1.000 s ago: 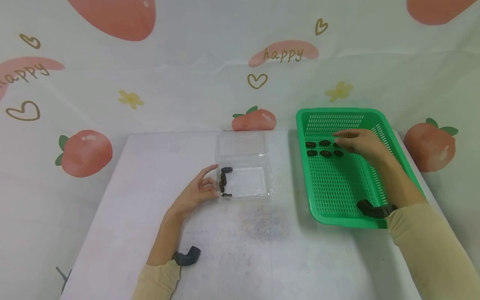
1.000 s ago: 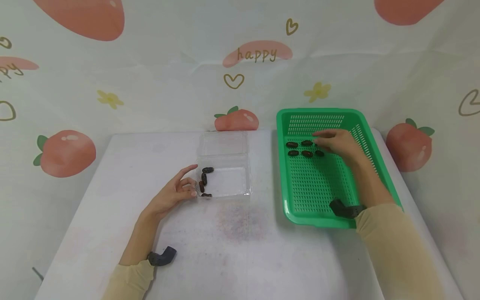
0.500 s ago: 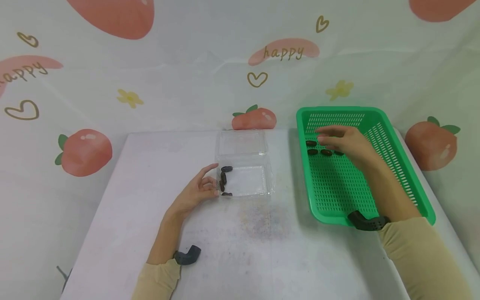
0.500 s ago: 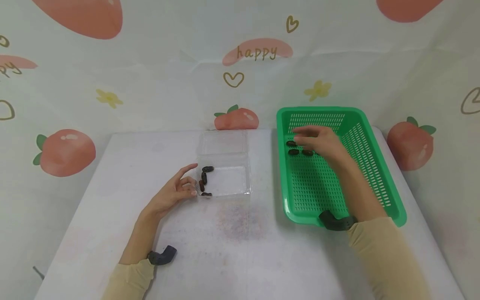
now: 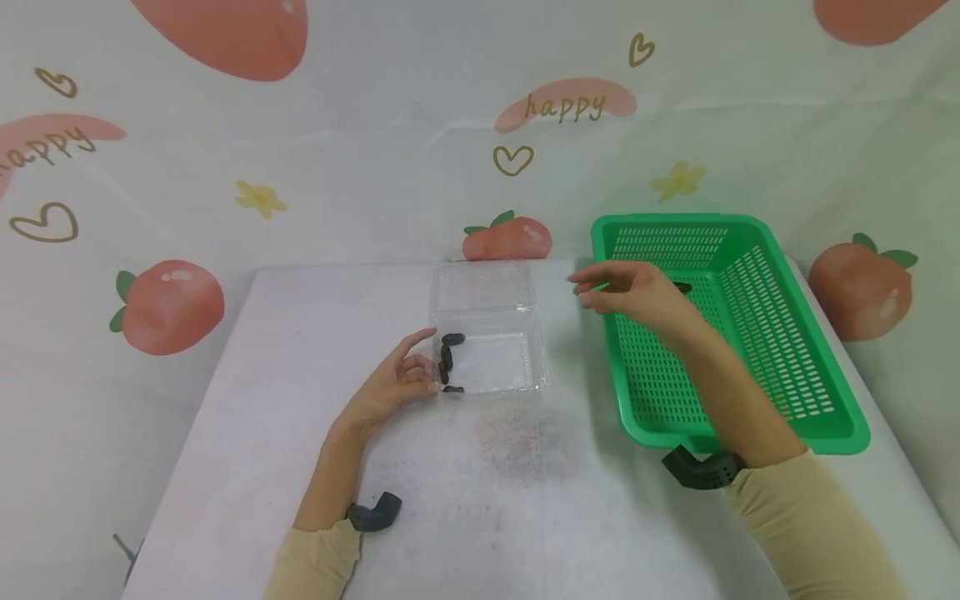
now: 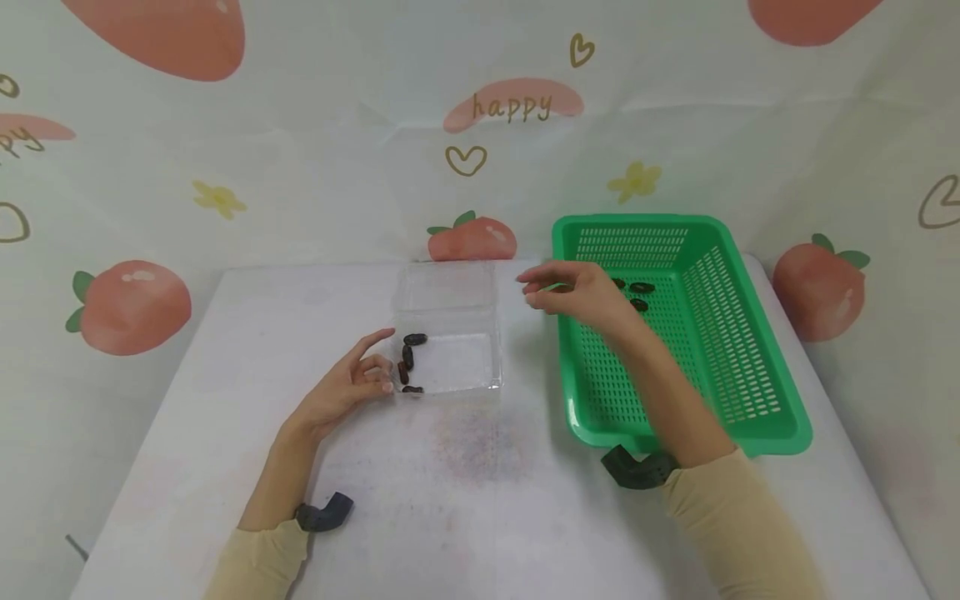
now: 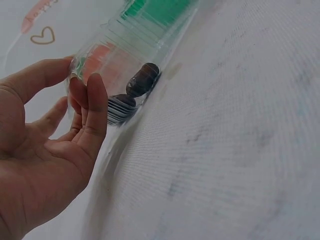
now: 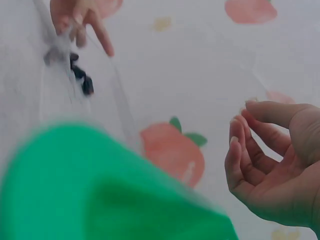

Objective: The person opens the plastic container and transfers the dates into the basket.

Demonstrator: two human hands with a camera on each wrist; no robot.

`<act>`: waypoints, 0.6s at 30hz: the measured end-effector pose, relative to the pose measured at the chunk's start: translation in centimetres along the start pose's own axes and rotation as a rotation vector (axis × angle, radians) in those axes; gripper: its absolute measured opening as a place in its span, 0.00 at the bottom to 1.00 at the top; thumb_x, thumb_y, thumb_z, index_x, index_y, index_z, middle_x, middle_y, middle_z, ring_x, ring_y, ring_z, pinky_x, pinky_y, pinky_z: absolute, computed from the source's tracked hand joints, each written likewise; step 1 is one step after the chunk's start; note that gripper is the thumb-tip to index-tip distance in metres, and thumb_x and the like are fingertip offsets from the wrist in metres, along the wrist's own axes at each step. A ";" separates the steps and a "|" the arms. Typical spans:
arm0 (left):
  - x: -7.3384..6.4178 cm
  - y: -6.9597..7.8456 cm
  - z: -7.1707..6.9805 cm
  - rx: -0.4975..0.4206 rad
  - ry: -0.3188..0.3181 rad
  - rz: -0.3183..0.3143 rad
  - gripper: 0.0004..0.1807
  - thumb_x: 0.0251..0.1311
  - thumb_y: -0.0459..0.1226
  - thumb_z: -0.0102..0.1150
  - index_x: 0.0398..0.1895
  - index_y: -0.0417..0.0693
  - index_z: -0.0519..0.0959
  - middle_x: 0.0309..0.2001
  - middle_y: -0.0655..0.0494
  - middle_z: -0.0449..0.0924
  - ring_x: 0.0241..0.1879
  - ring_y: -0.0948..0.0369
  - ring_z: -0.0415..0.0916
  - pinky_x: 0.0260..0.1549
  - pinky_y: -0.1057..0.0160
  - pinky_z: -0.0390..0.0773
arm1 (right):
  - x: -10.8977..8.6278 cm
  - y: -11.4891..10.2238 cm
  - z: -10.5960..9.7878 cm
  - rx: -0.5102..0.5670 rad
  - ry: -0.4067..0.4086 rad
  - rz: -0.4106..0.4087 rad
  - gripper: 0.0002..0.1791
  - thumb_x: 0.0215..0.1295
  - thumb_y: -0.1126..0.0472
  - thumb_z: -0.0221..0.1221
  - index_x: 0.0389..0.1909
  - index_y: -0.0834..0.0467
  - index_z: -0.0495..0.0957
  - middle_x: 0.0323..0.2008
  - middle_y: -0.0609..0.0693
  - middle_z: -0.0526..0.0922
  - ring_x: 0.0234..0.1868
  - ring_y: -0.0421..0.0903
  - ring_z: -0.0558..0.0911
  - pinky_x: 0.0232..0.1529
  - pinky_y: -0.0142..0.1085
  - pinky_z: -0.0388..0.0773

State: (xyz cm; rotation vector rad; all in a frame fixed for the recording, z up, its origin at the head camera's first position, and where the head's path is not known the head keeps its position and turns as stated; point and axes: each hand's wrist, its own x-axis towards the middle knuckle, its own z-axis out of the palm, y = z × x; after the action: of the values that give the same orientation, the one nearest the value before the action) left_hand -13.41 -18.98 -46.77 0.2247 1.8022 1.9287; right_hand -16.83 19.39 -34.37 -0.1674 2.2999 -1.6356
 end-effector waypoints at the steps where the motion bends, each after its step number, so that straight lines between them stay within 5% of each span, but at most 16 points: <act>1: 0.0 0.0 0.0 0.003 0.001 0.002 0.49 0.56 0.23 0.65 0.78 0.55 0.53 0.39 0.53 0.68 0.37 0.60 0.75 0.44 0.63 0.77 | 0.0 -0.2 0.4 0.003 -0.013 -0.003 0.21 0.64 0.56 0.67 0.57 0.56 0.80 0.50 0.51 0.83 0.50 0.47 0.82 0.52 0.39 0.76; 8: 0.0 -0.1 -0.1 0.012 -0.001 0.003 0.48 0.57 0.24 0.65 0.78 0.56 0.53 0.39 0.54 0.69 0.37 0.60 0.75 0.45 0.63 0.76 | 0.2 -0.4 3.2 0.002 -0.110 -0.050 0.20 0.64 0.57 0.66 0.57 0.54 0.81 0.52 0.53 0.83 0.49 0.48 0.83 0.56 0.47 0.73; 18: -0.1 0.0 -0.1 0.024 0.001 0.000 0.49 0.56 0.26 0.68 0.78 0.56 0.54 0.40 0.54 0.69 0.37 0.60 0.75 0.45 0.63 0.76 | 0.6 -0.2 7.9 -0.021 -0.170 -0.094 0.16 0.65 0.62 0.64 0.53 0.55 0.83 0.51 0.50 0.84 0.47 0.50 0.84 0.51 0.44 0.77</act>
State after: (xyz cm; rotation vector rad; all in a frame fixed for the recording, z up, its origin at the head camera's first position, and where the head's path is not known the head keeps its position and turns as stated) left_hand -13.32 -19.09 -46.74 0.2319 1.8264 1.9081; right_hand -14.87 12.04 -36.61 -0.4089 2.2117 -1.5757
